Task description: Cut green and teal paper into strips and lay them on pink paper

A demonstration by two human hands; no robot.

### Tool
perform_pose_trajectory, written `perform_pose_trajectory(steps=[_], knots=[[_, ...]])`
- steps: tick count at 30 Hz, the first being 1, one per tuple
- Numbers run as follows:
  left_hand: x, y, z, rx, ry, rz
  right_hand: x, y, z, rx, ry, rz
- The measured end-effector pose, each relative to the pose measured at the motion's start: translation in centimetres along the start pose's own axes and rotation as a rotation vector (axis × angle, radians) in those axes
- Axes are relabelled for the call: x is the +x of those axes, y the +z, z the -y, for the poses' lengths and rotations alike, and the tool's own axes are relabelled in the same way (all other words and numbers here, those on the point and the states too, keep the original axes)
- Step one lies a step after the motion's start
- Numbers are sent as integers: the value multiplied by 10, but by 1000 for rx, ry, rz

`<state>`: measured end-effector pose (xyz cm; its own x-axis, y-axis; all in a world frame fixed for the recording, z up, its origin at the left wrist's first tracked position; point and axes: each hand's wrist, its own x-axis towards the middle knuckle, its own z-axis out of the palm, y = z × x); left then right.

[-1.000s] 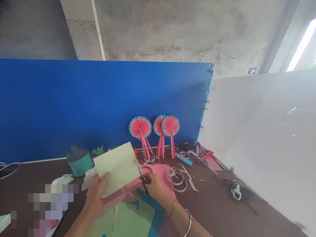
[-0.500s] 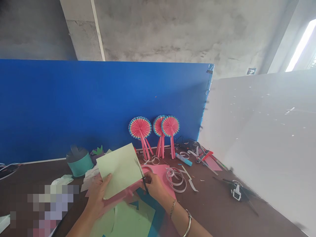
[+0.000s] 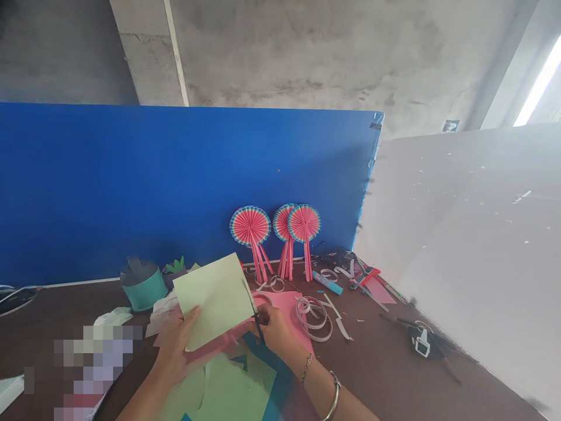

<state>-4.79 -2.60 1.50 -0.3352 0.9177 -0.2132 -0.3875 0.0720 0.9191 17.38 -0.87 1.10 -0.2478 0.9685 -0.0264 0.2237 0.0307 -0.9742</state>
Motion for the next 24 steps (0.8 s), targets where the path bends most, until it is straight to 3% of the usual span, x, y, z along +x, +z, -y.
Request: perform_pose_trajectory(steps=[9,16,24], knots=[[9,-8,9,26,70,35,1,-1,-2,-2,-7,-6],[0,-3,1,30,-43,61,5,1,-12,43,-28,-27],[0,-4,5,13,-50,173,10,1,-24,130,-59,-45]])
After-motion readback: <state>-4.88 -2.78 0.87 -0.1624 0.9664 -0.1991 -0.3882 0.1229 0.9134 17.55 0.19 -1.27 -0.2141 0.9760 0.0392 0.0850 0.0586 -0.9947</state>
